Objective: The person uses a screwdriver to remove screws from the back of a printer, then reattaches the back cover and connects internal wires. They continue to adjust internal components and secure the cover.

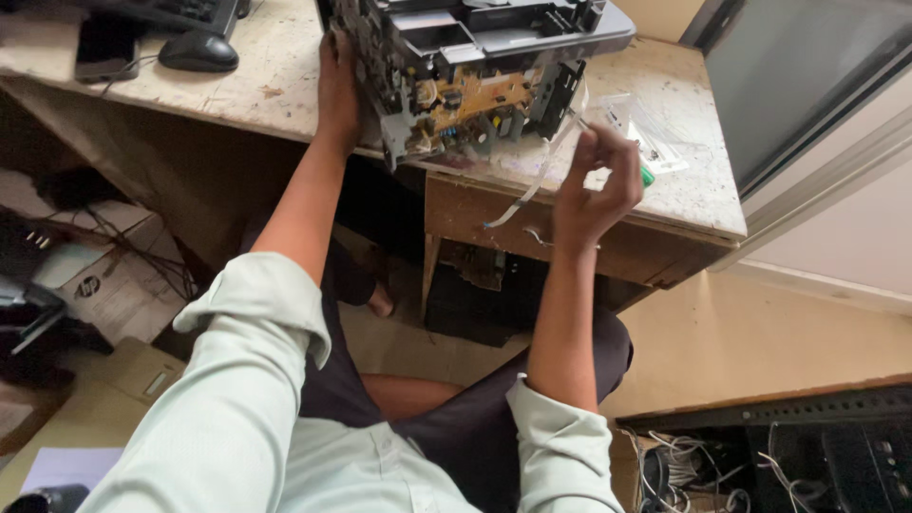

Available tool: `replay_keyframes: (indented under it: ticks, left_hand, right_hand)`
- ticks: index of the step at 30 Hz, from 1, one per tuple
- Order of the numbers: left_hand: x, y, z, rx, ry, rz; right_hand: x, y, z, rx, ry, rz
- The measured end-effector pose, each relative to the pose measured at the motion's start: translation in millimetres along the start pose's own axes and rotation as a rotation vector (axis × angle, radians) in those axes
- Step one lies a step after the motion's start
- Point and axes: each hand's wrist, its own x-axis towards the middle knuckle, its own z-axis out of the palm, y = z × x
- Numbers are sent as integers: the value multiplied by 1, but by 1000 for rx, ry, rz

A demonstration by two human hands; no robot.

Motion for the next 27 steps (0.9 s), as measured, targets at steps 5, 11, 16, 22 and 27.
replay_keyframes:
  ticks: [5, 11, 16, 22, 27]
  left_hand:
    - [-21, 7, 8, 525, 116, 119]
    - [-101, 52, 5, 744, -41, 302]
    - [-115, 93, -22, 1200, -231, 662]
    - [-95, 90, -60, 1579, -398, 685]
    - [-87, 67, -58, 1908, -503, 584]
  right_hand:
    - [-24, 21, -50, -167, -238, 81]
    - [-49, 7, -64, -297, -447, -72]
    - [-45, -6, -58, -442, -452, -228]
    - [-50, -12, -47, -419, -440, -82]
    - [-48, -9, -47, -454, -463, -120]
